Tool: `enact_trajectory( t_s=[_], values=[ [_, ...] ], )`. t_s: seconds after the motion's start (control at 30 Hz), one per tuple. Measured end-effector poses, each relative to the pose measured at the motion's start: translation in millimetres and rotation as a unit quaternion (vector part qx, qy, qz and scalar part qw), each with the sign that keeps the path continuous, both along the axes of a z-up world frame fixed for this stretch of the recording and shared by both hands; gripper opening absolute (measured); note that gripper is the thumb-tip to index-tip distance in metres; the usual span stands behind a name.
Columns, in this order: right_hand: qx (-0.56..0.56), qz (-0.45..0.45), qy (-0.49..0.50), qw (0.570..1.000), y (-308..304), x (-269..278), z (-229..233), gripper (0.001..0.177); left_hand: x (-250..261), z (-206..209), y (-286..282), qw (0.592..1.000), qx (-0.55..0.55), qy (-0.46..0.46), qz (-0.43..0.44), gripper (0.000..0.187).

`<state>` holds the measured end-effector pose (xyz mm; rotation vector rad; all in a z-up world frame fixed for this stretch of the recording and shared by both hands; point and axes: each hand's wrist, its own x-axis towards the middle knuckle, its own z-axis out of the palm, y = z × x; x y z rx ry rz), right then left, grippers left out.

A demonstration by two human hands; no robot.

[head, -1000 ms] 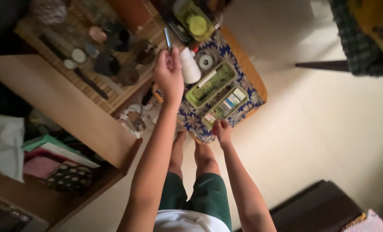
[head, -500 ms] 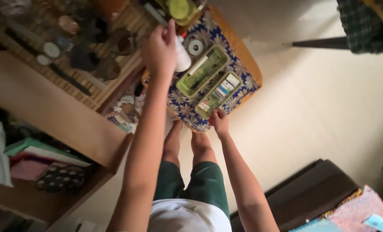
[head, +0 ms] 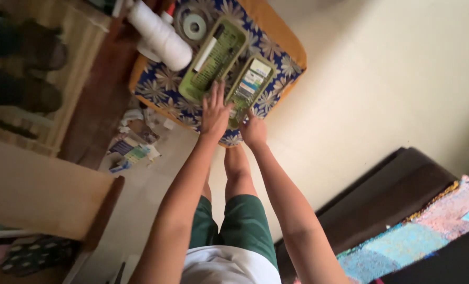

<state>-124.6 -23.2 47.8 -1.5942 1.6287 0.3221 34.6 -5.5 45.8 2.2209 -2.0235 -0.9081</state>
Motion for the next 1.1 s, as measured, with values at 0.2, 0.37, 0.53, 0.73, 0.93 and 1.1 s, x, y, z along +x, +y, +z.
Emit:
enact_trajectory(
  t_s=[0.2, 0.37, 0.53, 0.73, 0.93, 1.1],
  values=[
    [-0.015, 0.157, 0.024, 0.987, -4.0, 2.5, -25.5, 0.036, -14.1, -33.0, -4.9, 0.993, -0.05, -0.103, 0.003, 0.029],
    [-0.079, 0.332, 0.112, 0.933, 22.6, -0.2, -50.9, 0.013, -10.3, -45.5, 7.6, 0.99, -0.055, -0.126, -0.031, 0.014],
    [-0.217, 0.333, 0.047, 0.916, 27.8, 22.7, -52.7, 0.042, -5.7, -44.6, 5.3, 0.99, -0.022, -0.13, -0.049, 0.01],
    [-0.104, 0.317, 0.054, 0.941, 22.0, 24.9, -79.8, 0.006, -6.4, -52.9, 4.2, 0.99, -0.02, -0.125, -0.063, 0.014],
    [-0.047, 0.236, 0.036, 0.97, -4.8, 29.2, -57.4, 0.012, -6.1, -47.0, 1.3, 0.984, -0.069, -0.141, -0.084, 0.017],
    [-0.038, 0.235, 0.031, 0.971, -3.6, 31.7, -50.5, 0.011, 2.0, -36.2, 1.5, 0.995, -0.042, -0.063, -0.065, 0.011]
  ],
)
